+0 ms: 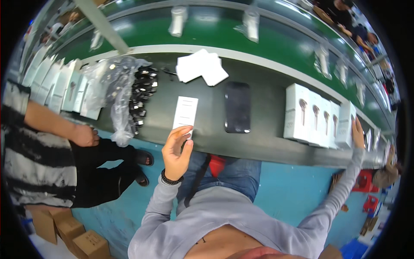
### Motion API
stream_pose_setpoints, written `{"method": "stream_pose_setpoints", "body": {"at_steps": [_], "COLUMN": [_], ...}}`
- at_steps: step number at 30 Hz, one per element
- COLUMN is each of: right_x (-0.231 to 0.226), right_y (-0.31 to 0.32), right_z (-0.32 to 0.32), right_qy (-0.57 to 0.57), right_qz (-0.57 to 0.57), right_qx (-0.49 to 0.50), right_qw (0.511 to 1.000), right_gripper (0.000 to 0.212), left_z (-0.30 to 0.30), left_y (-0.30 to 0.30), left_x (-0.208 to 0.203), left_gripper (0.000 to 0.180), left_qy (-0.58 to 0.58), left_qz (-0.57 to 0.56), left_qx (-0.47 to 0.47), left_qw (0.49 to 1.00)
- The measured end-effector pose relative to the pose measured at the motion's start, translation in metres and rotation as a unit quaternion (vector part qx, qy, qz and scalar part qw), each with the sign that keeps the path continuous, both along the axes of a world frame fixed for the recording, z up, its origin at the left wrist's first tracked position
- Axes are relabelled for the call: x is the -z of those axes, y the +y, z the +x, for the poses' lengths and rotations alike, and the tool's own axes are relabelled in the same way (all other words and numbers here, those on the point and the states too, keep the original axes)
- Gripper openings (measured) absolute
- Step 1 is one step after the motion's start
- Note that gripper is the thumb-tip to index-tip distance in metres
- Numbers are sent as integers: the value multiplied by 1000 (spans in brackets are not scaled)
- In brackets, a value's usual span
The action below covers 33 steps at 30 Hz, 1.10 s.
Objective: Packing hair dryers into individual boxes on a production line.
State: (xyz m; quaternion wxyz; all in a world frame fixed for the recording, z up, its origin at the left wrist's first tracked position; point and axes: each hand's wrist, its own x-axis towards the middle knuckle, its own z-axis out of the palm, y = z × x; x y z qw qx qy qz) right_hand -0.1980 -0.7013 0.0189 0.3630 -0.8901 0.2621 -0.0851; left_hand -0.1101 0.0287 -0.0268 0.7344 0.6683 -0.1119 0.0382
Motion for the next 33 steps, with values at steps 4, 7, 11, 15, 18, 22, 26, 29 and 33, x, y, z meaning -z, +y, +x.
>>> {"method": "stream_pose_setpoints", "body": {"at_steps": [4, 7, 11, 15, 18, 22, 26, 29, 33], "right_x": [-36, -69, -93, -72, -43, -13, 46, -3, 7], "right_y": [0, 79, 230, 404, 493, 579, 553, 679, 658], "right_z": [27, 114, 267, 418, 512, 600, 722, 650, 688], "right_qy": [27, -90, 26, 22, 16, 45, -47, 51, 98], "right_qz": [-199, -221, -135, -42, 0, 107, -14, -110, -193], "right_qx": [-17, -164, -285, -368, -317, -302, -195, -280, -264], "right_qw": [979, 957, 949, 929, 948, 946, 980, 952, 940], "right_gripper": [51, 57, 58, 74, 94, 114, 129, 83, 50], "left_z": [24, 53, 86, 98, 109, 125, 176, 142, 174], "left_y": [51, 87, 127, 174, 212, 262, 251, 290, 295], "left_x": [-15, -36, -54, -52, -40, -13, -14, -4, -2], "left_gripper": [22, 21, 21, 20, 19, 22, 35, 45, 53], "left_qy": [-47, -67, -120, -180, -132, -128, -159, -95, -87], "left_qz": [29, 46, 55, 75, 98, 230, 516, 643, 722], "left_qx": [-76, -167, -241, -303, -415, -503, -358, -320, -282], "left_qw": [996, 983, 962, 933, 895, 823, 762, 689, 625]}}
